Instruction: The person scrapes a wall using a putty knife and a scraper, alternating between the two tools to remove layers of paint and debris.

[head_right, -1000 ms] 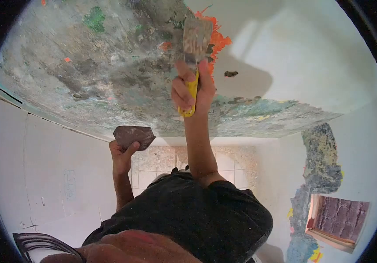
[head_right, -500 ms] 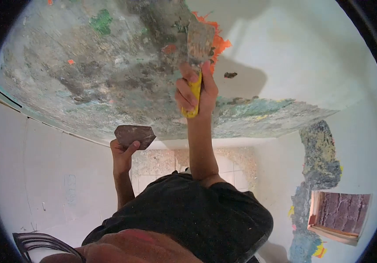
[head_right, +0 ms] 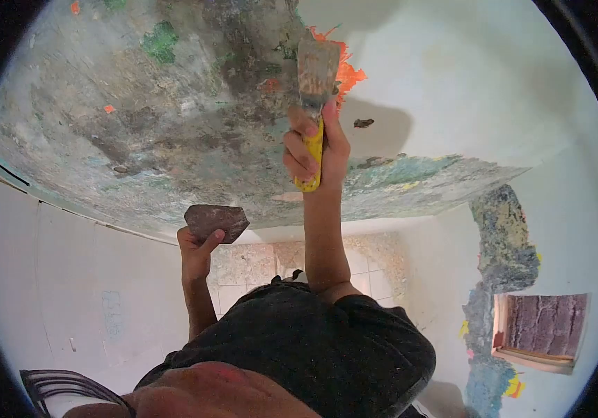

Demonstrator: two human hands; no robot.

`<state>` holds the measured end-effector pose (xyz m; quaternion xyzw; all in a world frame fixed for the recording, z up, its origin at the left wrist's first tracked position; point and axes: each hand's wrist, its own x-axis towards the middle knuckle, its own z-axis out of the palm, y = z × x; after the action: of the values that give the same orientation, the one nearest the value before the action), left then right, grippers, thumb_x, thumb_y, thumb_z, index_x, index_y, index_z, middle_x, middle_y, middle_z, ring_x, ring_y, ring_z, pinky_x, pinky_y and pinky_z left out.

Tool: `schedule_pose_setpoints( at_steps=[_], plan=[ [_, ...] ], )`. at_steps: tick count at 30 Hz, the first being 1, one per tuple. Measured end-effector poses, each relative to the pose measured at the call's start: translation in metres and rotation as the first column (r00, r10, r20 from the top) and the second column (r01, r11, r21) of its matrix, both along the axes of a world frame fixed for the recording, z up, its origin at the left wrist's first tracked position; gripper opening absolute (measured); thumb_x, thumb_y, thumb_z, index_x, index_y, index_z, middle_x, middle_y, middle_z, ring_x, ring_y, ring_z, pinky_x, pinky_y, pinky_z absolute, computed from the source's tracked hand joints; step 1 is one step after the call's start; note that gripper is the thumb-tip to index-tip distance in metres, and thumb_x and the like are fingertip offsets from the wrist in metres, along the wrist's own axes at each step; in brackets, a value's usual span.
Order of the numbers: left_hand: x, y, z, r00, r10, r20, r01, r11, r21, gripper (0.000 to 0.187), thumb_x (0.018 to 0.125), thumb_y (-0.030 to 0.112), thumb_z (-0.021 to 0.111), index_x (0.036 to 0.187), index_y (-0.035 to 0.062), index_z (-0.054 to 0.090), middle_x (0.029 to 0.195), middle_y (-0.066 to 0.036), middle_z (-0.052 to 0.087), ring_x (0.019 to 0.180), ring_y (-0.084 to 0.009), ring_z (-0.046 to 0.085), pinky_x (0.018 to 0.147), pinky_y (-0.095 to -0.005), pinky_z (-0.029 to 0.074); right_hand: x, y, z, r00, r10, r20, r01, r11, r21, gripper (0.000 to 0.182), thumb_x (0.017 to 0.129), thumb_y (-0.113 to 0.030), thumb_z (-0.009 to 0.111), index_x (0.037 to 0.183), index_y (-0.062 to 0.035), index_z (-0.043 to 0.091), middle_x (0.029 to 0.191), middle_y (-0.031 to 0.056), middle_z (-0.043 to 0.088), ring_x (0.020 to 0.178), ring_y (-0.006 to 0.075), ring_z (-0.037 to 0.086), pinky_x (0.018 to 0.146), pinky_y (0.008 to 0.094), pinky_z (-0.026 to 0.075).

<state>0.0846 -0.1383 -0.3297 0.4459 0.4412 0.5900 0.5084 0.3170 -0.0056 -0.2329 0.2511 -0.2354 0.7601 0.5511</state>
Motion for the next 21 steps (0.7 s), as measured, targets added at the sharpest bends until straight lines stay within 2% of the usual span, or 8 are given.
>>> schedule_pose_setpoints(
  at_steps=[7, 10, 13, 17, 20, 21],
  plan=[
    [-0.006, 0.004, 0.001, 1.0, -0.012, -0.008, 0.012, 1.0, 0.027, 0.018, 0.081, 0.003, 0.073, 0.099, -0.0023, 0.07, 0.092, -0.007, 0.071, 0.083, -0.0113, 0.064, 0.076, -0.0277, 0.051, 0.001, 0.001, 0.009, 0.998, -0.033, 0.058, 0.033, 0.999, 0.001, 0.04, 0.105, -0.036, 0.029, 0.127, -0.0049, 0.041, 0.078, 0.0044, 0.042, 0.039, 0.01, 0.035, 0.028, 0.021, 0.032],
    [-0.007, 0.004, 0.002, 0.998, -0.035, 0.049, 0.033, 0.999, 0.035, 0.02, 0.081, 0.003, 0.073, 0.1, -0.0029, 0.07, 0.092, -0.007, 0.071, 0.083, -0.0114, 0.064, 0.077, -0.0276, 0.051, -0.001, 0.001, 0.015, 0.995, -0.054, 0.081, 0.055, 0.998, -0.019, 0.039, 0.105, -0.037, 0.029, 0.122, -0.0043, 0.042, 0.078, 0.0043, 0.043, 0.038, 0.0099, 0.036, 0.027, 0.0211, 0.031],
    [-0.008, 0.004, 0.0, 0.999, -0.032, -0.017, 0.033, 0.999, 0.026, 0.02, 0.082, 0.003, 0.072, 0.101, -0.0034, 0.069, 0.093, -0.007, 0.071, 0.085, -0.0116, 0.064, 0.078, -0.0276, 0.051, 0.002, -0.001, 0.023, 0.992, -0.059, 0.113, 0.062, 0.998, -0.025, 0.04, 0.105, -0.038, 0.029, 0.122, -0.0045, 0.042, 0.079, 0.0036, 0.043, 0.038, 0.0099, 0.036, 0.027, 0.0214, 0.031],
    [-0.008, 0.001, 0.004, 1.0, -0.027, -0.003, 0.027, 0.999, 0.039, 0.02, 0.082, 0.002, 0.072, 0.1, -0.0034, 0.069, 0.095, -0.007, 0.071, 0.085, -0.0117, 0.064, 0.078, -0.0278, 0.051, 0.003, -0.008, 0.014, 0.985, -0.047, 0.165, 0.061, 0.995, -0.08, 0.036, 0.103, -0.043, 0.036, 0.118, -0.012, 0.046, 0.077, 0.0001, 0.043, 0.039, 0.0089, 0.036, 0.028, 0.0225, 0.031],
    [-0.01, 0.002, 0.001, 1.0, -0.008, -0.001, 0.008, 0.999, 0.033, 0.019, 0.082, 0.001, 0.072, 0.1, -0.0033, 0.069, 0.095, -0.008, 0.071, 0.085, -0.0118, 0.064, 0.078, -0.028, 0.051, 0.003, -0.002, 0.019, 0.969, -0.179, 0.171, 0.182, 0.983, 0.002, 0.041, 0.104, -0.038, 0.036, 0.127, -0.0054, 0.041, 0.08, 0.0022, 0.041, 0.037, 0.0085, 0.035, 0.026, 0.0207, 0.031],
    [-0.01, 0.0, 0.001, 1.0, -0.014, 0.009, 0.014, 0.999, 0.029, 0.019, 0.082, 0.001, 0.072, 0.1, -0.0033, 0.069, 0.095, -0.008, 0.071, 0.085, -0.0118, 0.064, 0.078, -0.028, 0.051, 0.004, -0.003, 0.018, 0.964, -0.186, 0.188, 0.192, 0.981, -0.013, 0.039, 0.103, -0.037, 0.037, 0.124, -0.0045, 0.042, 0.079, 0.0023, 0.041, 0.037, 0.0084, 0.035, 0.026, 0.0205, 0.032]
  ],
)
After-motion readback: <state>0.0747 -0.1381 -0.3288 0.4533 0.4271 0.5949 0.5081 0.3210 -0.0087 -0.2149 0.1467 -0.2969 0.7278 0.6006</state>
